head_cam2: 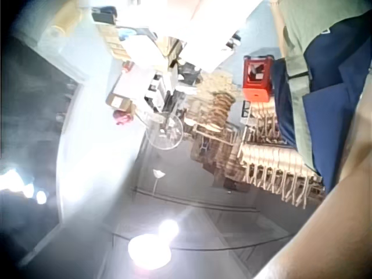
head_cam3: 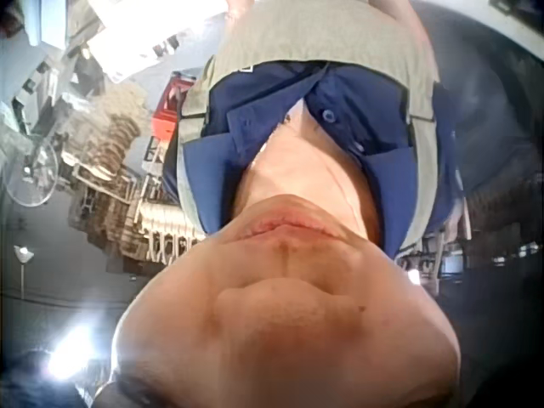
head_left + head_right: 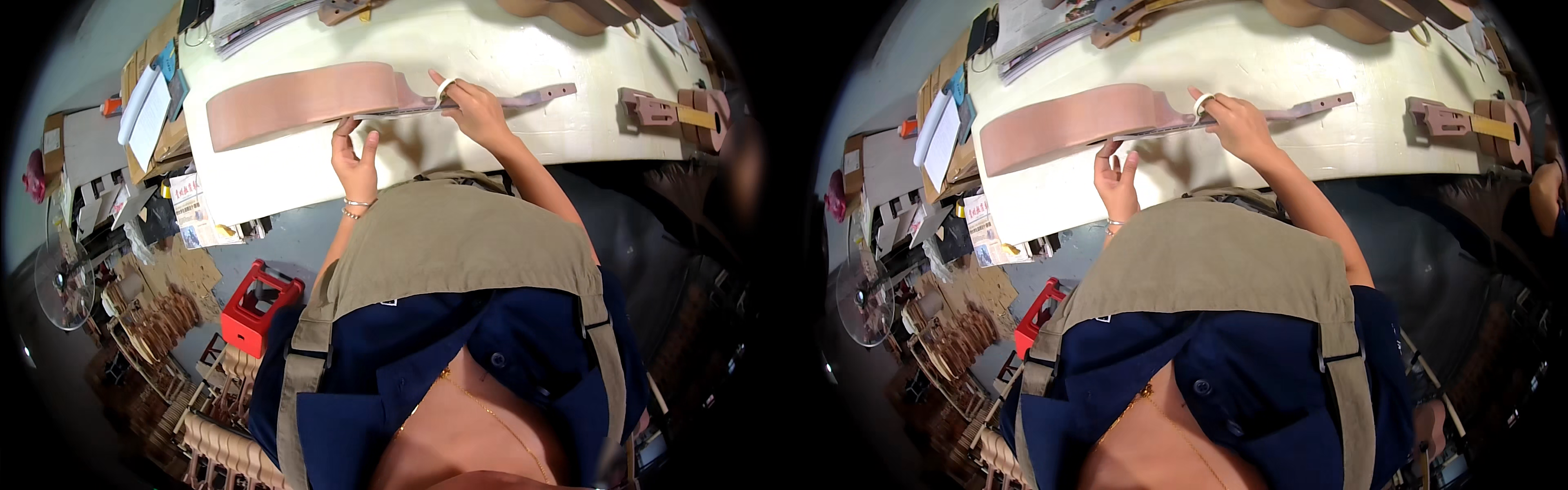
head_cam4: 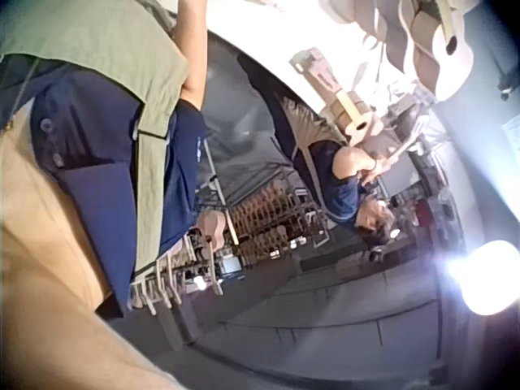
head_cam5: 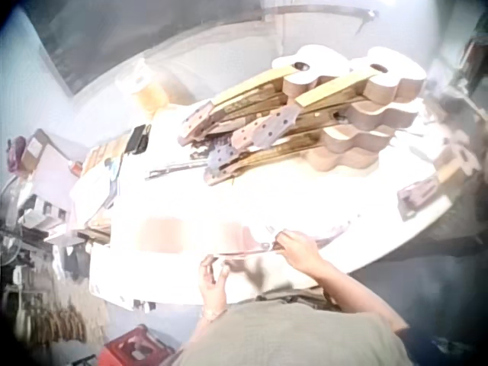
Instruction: The person applies masking tape to the edges of wooden guitar bodies and necks, then joins the neck to the body. The person handles multiple guitar bodies and necks, moving them between the workbench and a nearby rack.
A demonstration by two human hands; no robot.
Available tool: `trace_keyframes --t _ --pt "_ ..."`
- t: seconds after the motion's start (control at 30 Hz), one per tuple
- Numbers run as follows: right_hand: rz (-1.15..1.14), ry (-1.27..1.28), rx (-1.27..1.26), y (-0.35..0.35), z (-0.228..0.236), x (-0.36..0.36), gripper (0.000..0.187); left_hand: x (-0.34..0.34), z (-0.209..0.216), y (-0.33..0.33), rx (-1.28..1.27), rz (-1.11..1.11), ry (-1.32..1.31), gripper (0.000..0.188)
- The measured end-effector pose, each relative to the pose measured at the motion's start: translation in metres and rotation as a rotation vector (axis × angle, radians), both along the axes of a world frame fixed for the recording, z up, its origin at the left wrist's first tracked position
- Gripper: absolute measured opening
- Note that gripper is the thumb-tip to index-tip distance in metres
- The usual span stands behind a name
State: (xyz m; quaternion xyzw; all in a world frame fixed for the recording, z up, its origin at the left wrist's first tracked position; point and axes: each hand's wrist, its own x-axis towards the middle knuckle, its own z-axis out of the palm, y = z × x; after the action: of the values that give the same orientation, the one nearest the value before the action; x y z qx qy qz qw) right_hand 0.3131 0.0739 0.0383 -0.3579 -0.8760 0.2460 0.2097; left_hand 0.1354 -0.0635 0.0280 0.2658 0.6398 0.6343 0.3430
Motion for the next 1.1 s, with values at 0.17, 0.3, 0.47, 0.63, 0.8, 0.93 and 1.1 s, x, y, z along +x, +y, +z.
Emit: trace_keyframes --t 0.17,0.3,0.47,0.63,0.8,0.93,1.1 --pt "-0.094 0.269 -0.007 -0.007 0.019 -0.007 0.091 -0.005 -0.007 0.007 0.046 -0.041 0.017 0.037" --pt "-0.178 0.983 -0.359 -0.025 0.032 -0.034 0.084 -0.010 -0.007 0.013 0.059 -0.052 0.035 0.036" --pt "-0.515 1.001 -0.446 -0.036 0.038 -0.037 0.043 -0.015 -0.014 0.011 0.027 -0.058 0.067 0.033" --pt "-0.406 0.529 -0.067 -0.034 0.003 -0.017 0.039 -0.024 -0.008 0.009 -0.005 -0.082 0.208 0.025" --pt "-0.421 0.530 -0.074 -0.031 -0.002 -0.016 0.043 -0.047 0.004 0.014 0.153 -0.209 0.781 0.016" --pt "-0.409 0.484 -0.068 -0.030 -0.002 -0.016 0.042 -0.064 0.008 0.029 0.198 -0.414 0.905 0.013" --pt "-0.496 0.631 -0.096 -0.034 0.006 -0.016 0.043 -0.076 -0.002 0.032 0.205 -0.542 0.858 0.018"
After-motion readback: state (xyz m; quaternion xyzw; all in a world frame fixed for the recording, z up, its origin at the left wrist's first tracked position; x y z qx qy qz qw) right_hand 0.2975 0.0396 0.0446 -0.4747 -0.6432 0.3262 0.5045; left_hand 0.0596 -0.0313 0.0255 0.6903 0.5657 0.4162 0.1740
